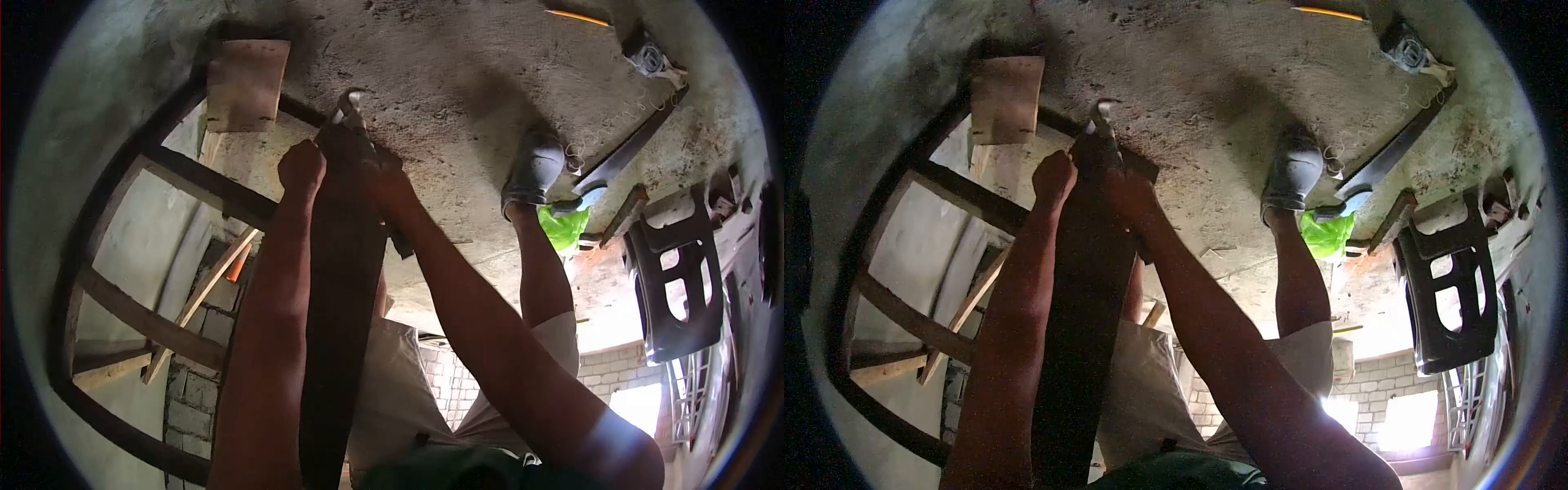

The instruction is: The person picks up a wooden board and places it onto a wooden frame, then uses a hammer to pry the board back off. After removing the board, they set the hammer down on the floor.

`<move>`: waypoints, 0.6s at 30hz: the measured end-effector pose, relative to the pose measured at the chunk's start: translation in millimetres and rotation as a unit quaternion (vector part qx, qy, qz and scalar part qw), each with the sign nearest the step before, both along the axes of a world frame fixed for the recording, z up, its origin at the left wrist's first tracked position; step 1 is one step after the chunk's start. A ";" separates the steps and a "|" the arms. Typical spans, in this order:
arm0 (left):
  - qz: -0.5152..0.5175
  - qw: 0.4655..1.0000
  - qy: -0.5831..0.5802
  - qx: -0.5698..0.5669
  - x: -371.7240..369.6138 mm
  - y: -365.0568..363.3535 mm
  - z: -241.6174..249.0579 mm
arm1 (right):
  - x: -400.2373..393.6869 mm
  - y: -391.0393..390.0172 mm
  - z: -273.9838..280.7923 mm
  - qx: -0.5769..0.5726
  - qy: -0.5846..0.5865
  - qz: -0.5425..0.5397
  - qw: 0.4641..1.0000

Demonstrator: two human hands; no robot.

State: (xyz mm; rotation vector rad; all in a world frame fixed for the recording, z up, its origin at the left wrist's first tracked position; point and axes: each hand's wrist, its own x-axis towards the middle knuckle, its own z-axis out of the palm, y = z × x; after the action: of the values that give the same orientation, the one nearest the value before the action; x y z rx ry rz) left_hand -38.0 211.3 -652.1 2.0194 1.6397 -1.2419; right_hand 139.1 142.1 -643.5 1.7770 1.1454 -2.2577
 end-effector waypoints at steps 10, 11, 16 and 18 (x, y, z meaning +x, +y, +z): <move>0.027 0.999 0.016 -0.020 3.0 5.2 3.4 | 11.4 7.1 2.3 0.027 0.015 0.005 1.000; 0.026 0.999 0.014 -0.032 3.8 5.6 2.7 | 19.3 4.9 8.6 -0.109 0.012 -0.143 0.984; 0.016 0.998 0.000 -0.060 2.1 5.3 2.8 | -11.6 -28.2 -9.3 0.000 -0.065 -0.106 0.992; -0.001 1.000 0.021 -0.022 4.2 7.5 -4.3 | 11.2 -4.9 -21.3 0.161 0.004 0.063 0.985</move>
State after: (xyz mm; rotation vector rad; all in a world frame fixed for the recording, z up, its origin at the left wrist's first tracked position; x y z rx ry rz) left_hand -33.7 218.8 -656.4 1.9827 1.6143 -1.3172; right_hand 150.3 137.2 -664.9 1.7333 1.6555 -2.1061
